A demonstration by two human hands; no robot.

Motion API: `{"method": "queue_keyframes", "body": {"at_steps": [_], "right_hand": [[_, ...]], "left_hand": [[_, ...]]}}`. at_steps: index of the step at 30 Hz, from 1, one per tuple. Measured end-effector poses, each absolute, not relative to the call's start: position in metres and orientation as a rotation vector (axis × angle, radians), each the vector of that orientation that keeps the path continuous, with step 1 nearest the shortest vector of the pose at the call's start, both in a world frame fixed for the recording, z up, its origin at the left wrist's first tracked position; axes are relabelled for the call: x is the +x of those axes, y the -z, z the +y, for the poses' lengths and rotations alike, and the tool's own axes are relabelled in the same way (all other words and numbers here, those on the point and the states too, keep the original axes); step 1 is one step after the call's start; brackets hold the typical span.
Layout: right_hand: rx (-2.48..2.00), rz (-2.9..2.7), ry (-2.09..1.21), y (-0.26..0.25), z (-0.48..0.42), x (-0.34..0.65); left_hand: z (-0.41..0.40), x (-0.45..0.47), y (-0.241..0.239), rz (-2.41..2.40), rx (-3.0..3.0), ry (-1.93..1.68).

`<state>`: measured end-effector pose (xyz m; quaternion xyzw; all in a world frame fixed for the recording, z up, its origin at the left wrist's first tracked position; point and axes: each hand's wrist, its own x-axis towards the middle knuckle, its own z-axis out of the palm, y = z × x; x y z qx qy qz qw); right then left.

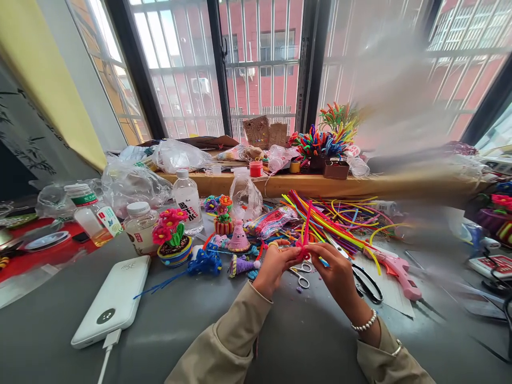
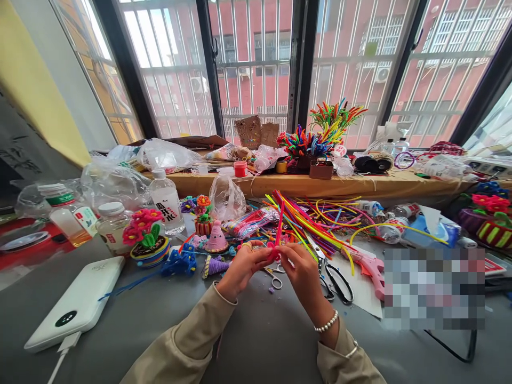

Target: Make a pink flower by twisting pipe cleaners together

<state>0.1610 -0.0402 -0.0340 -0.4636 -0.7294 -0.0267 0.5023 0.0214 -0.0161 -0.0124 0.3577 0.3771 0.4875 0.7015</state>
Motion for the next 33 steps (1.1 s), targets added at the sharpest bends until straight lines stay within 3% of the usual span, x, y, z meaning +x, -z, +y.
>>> {"method": "queue_keyframes", "body": {"at_steps": [12,18,26,33], "right_hand": [[-1.065,-1.851,0.045,0.0322,-0.0384,0.1674],[-1.052,-1.807,-0.098,0.0277,-0.0398,0.169],[-1.121,-1.524,-0.578,0.0272,-0.0358,0.1681],[-1.134,-1.567,-0.534,0.028,-0.0358,0.1686]], "left_hand": [[-0.0182,0.0212,0.009,0.833,0.813,-1.081],[-0.0162,0.0198,0.0114,0.81,0.812,-1.063],[-0.0152,0.0205,0.0099,0.789,0.81,-1.051],[-0.0141,0.0191,0.0141,0.785,0.78,-1.037]]}}
